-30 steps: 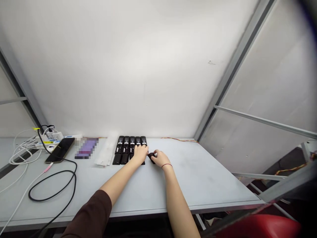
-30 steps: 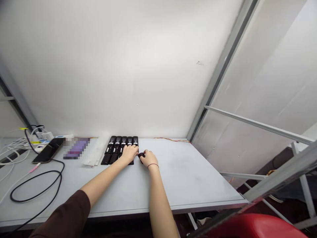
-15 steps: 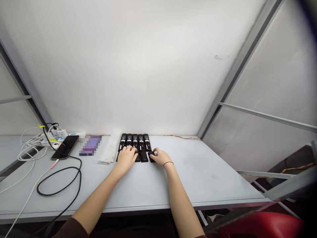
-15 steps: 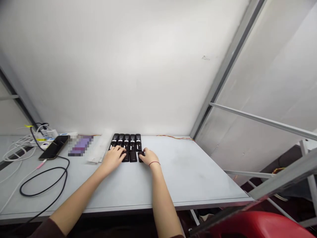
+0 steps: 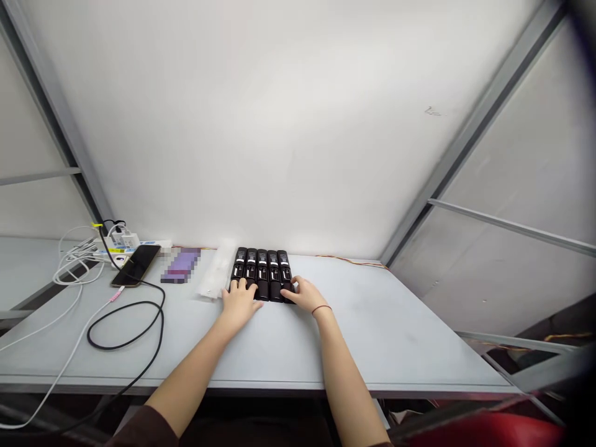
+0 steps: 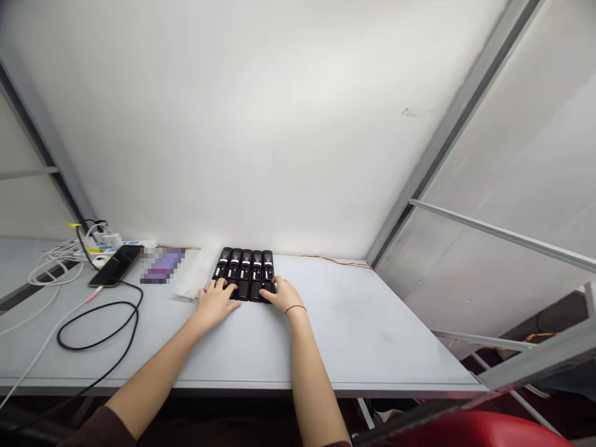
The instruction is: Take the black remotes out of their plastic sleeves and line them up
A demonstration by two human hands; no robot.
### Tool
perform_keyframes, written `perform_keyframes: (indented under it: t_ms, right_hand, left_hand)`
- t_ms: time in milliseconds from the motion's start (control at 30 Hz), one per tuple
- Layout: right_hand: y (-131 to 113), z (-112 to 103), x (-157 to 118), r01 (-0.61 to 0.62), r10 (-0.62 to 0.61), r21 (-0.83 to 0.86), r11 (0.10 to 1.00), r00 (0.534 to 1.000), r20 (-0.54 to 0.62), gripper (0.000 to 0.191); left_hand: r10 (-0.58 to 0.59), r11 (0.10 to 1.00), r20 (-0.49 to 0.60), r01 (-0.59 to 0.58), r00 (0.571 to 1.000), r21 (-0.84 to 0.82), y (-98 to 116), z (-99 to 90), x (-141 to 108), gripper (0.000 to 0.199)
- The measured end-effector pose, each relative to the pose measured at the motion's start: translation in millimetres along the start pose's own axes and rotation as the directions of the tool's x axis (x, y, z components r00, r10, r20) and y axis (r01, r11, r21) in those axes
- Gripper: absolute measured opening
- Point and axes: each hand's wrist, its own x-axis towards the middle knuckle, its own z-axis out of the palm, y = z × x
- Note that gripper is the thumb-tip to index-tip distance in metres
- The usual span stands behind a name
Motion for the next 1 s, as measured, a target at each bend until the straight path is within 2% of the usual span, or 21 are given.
perform_keyframes:
  t_ms: [100,167,233,533,700,900,1000]
  right_hand:
    - [-9,6,-2,0.147,-0.154,-0.071,0.987,0.983,-0.103,0.042]
    - [-14,10,-3,0.230,-0.239,-0.110,0.967,0.968,-0.076,0.048]
    - [-17,12,-3,0.269,-0.276,-0.127,0.955,0.960,-0.038,0.051]
    - [-11,16,5,0.300,-0.308,-0.138,0.944,0.950,-0.040,0.035]
    - [-7,13,4,0.325,-0.332,-0.105,0.940,0.942,-0.052,0.040]
    - [-8,10,3,0.319,-0.321,-0.098,0.943,0.947,-0.011,0.033]
    - [-9,6,1,0.300,-0.303,-0.081,0.950,0.953,-0.020,0.038]
  left_hand:
    - [-0.006,1.000,0.000,0.006,1.000,-0.019,1,2.1,0,0.042]
    - [-0.006,1.000,0.008,0.006,1.000,-0.029,1,2.6,0,0.042]
    - [-0.003,1.000,0.017,0.004,1.000,-0.028,1,2.9,1,0.041]
    - [0.012,1.000,0.001,-0.012,1.000,-0.028,-1,5.6,2,0.039]
    - [0.001,0.999,-0.004,-0.001,1.000,-0.035,0,5.6,3,0.037]
    - [-0.005,0.999,-0.016,0.005,1.000,-0.033,0,6.8,4,0.036]
    - [-0.007,0.999,-0.029,0.006,1.000,-0.038,-1,8.0,4,0.035]
